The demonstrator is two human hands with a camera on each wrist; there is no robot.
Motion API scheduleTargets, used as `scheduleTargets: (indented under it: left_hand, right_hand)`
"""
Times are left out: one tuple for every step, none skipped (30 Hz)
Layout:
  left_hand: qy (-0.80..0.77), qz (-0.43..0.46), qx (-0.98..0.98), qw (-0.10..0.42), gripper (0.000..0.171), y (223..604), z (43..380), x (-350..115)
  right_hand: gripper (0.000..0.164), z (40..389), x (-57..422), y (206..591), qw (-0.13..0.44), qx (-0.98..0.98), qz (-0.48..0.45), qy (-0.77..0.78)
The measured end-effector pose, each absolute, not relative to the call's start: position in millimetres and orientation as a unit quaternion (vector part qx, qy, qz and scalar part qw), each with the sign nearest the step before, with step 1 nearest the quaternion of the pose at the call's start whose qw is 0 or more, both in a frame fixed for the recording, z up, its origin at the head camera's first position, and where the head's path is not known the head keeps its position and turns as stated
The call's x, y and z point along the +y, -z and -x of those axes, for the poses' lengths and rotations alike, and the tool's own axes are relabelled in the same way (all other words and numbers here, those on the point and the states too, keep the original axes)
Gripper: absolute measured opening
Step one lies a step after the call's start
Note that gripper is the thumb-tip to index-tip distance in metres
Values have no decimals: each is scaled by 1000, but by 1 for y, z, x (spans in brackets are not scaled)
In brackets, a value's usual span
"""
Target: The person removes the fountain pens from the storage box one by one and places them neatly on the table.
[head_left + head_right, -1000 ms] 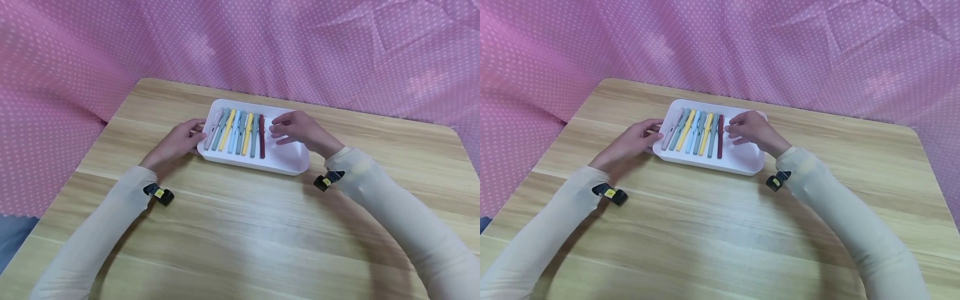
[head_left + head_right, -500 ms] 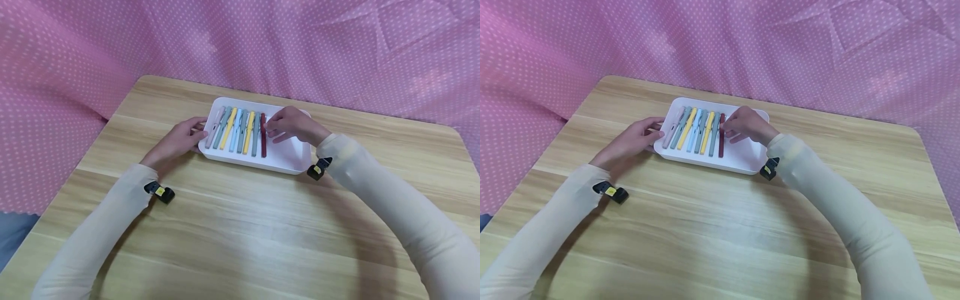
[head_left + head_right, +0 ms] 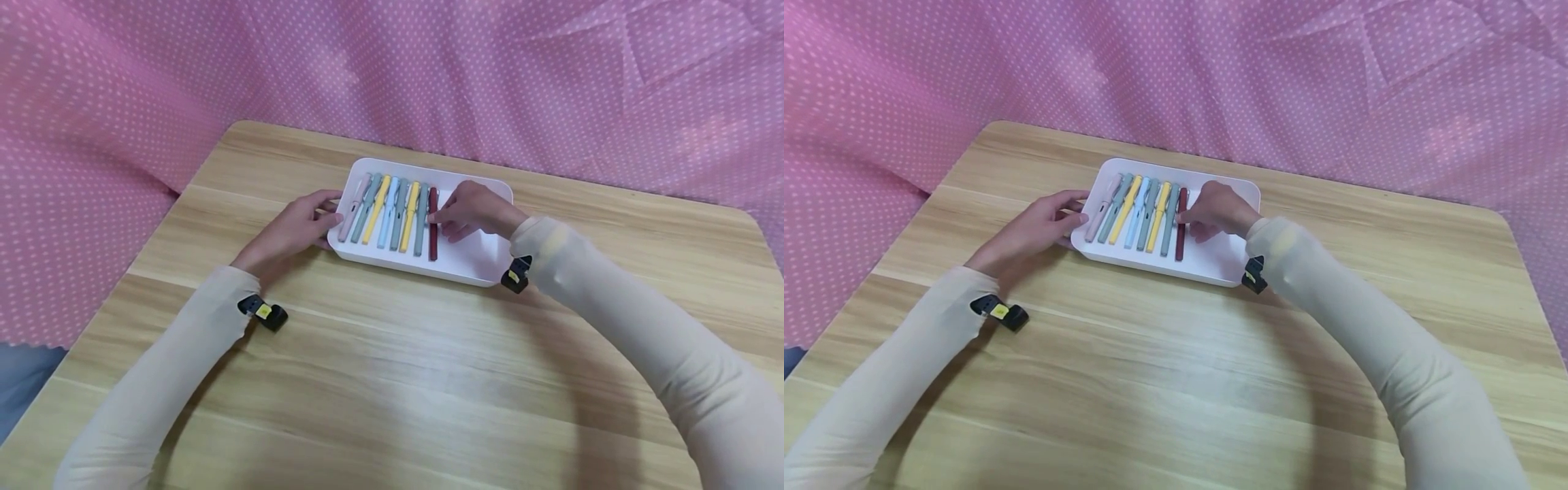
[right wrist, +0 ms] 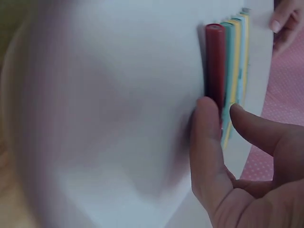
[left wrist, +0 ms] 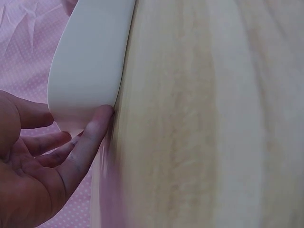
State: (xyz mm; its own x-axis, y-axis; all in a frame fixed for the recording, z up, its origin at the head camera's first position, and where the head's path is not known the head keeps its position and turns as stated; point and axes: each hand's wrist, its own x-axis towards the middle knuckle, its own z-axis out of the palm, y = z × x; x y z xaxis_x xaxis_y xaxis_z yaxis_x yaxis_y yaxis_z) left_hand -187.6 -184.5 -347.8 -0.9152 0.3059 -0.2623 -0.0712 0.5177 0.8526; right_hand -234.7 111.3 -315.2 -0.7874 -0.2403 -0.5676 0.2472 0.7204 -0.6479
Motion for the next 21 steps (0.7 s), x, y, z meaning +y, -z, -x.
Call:
scheduleTargets:
  left_hand:
    - [-487, -70, 849, 194, 51, 347, 187, -184]
    - [-488, -70, 848, 193, 51, 347, 187, -184]
    - [-489, -70, 848, 191, 51, 346, 187, -184]
    - [-489, -69, 848, 192, 51, 346, 187, -184]
    - [-489, -68, 848, 192, 51, 345, 186, -184]
    - [-488, -67, 848, 193, 51, 345, 186, -184]
    - [-487, -66, 849, 194, 51, 344, 186, -184]
    - [-486, -66, 849, 195, 51, 344, 186, -184]
    - [-485, -65, 850, 195, 51, 344, 186, -184]
    - [-484, -63, 850, 196, 51, 344, 186, -184]
    - [-483, -63, 851, 196, 51, 344, 186, -184]
    - [-483, -63, 851, 197, 51, 344, 187, -184]
    - [-482, -63, 851, 197, 51, 345, 187, -184]
    - [-482, -63, 852, 197, 51, 345, 188, -184]
    - [-480, -63, 852, 197, 52, 345, 188, -184]
    - [-480, -63, 852, 199, 52, 345, 188, -184]
    - [-480, -63, 852, 200, 52, 345, 188, -184]
    - [-480, -64, 852, 200, 52, 346, 188, -184]
    - [-481, -65, 851, 200, 52, 346, 188, -184]
    - [-482, -65, 851, 200, 52, 346, 188, -184]
    - [-482, -66, 850, 200, 51, 346, 188, -184]
  right_hand:
    - [32, 234, 111, 316, 325, 870, -1, 370]
    - [32, 233, 111, 317, 323, 873, 1, 366]
    - [31, 233, 111, 317, 321, 875, 4, 363]
    - [31, 233, 110, 318, 319, 877, 7, 360]
    - [31, 232, 110, 318, 318, 878, 10, 359]
    - [30, 232, 109, 319, 317, 878, 11, 358]
    - [29, 232, 109, 319, 316, 879, 13, 356]
    - [28, 232, 108, 319, 316, 880, 13, 354]
    - [28, 232, 107, 319, 317, 880, 13, 354]
    - [28, 232, 107, 319, 316, 880, 11, 353]
    - [27, 232, 106, 319, 317, 881, 9, 353]
    - [27, 232, 106, 319, 318, 881, 8, 351]
    - [26, 232, 106, 319, 318, 881, 9, 349]
    - [26, 232, 106, 318, 319, 881, 8, 349]
    - [26, 232, 106, 318, 319, 881, 9, 349]
    - [25, 232, 105, 319, 319, 881, 9, 348]
    - [26, 232, 106, 319, 320, 881, 11, 348]
    - [26, 232, 106, 319, 321, 880, 12, 349]
    - [26, 232, 106, 319, 322, 879, 12, 351]
    - [27, 231, 106, 320, 322, 879, 12, 352]
    - [27, 231, 106, 320, 323, 878, 12, 352]
